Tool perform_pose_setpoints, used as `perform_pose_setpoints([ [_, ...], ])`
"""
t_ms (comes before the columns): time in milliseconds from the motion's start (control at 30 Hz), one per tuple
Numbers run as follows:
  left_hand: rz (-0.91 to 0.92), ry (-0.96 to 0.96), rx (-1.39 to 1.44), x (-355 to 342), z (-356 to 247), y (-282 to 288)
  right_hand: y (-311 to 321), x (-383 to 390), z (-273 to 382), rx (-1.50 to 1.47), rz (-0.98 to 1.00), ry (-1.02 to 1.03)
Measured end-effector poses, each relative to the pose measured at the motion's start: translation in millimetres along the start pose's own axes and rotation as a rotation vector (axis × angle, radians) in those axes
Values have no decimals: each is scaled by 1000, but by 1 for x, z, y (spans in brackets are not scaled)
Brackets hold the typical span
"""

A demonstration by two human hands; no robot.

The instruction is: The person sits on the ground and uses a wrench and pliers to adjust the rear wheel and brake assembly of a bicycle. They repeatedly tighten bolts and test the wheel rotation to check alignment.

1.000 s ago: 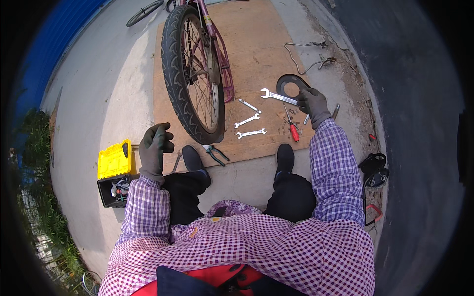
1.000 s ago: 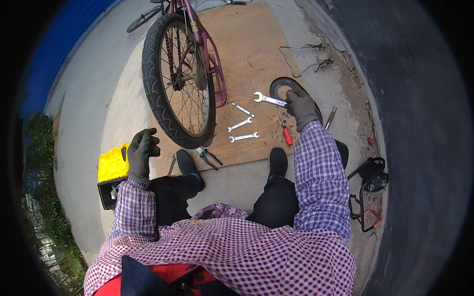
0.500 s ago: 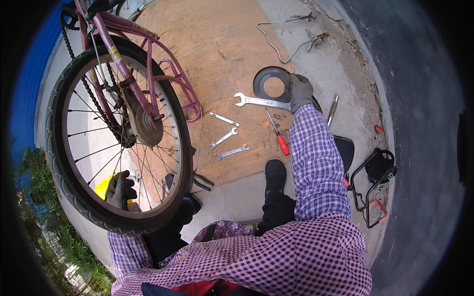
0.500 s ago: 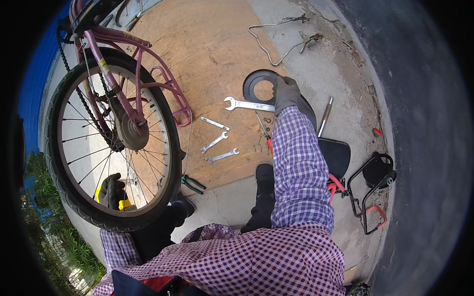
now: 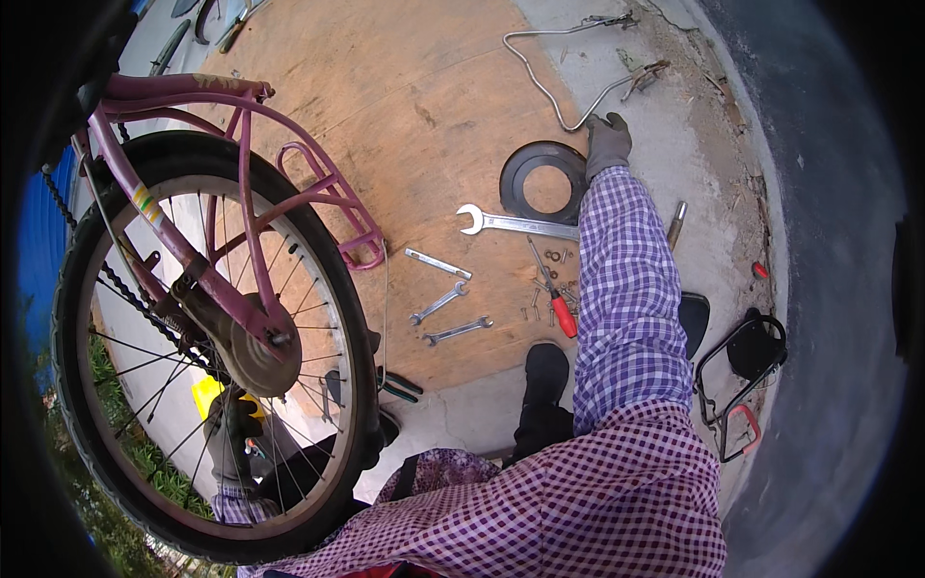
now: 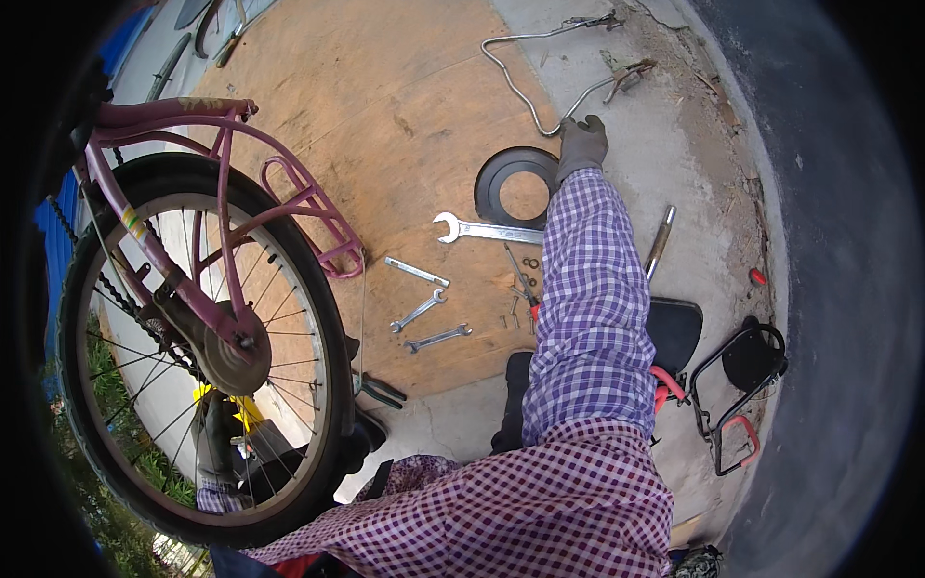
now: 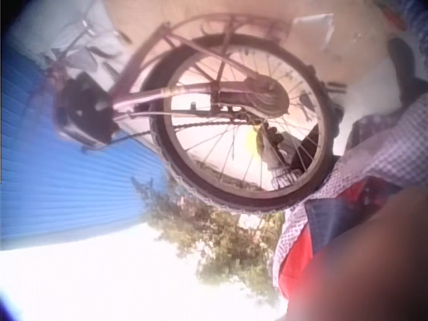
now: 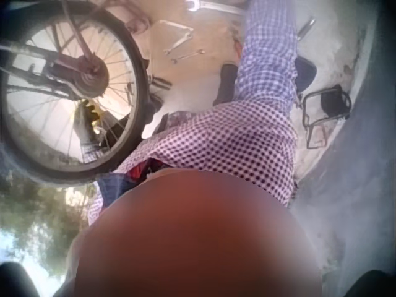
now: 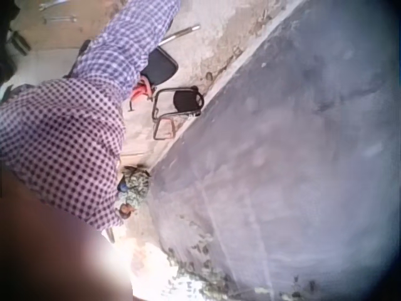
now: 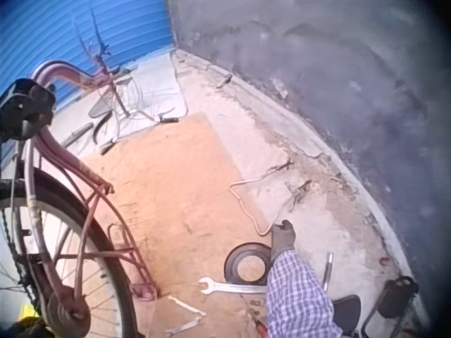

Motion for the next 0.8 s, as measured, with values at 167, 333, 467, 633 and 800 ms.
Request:
perform_pose_setpoints([
  [167,24,52,-56,11,4,-5,-16,-33,-9,147,52,46],
  [333,33,66,-86,9,11,2,-26,-40,-22,-247,123,-260],
  [467,28,84,-84,3,18,7,-50,-27,-2,-343,352,-317],
  [633,17,77,-87,3,12,3,-77,4,34,-597,425,-374],
  [800,16,49,-91,10,9,3,-73,42,38,-684,204,-522],
])
Point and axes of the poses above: each hand's wrist, its own x-axis away from the middle knuckle, its own y-axis out of the back of the hand, z = x × y, the point moved 10 cm from there along -x, towards the middle knuckle, and after that the axes turned 1 degree about -y, right-handed, at the moved point
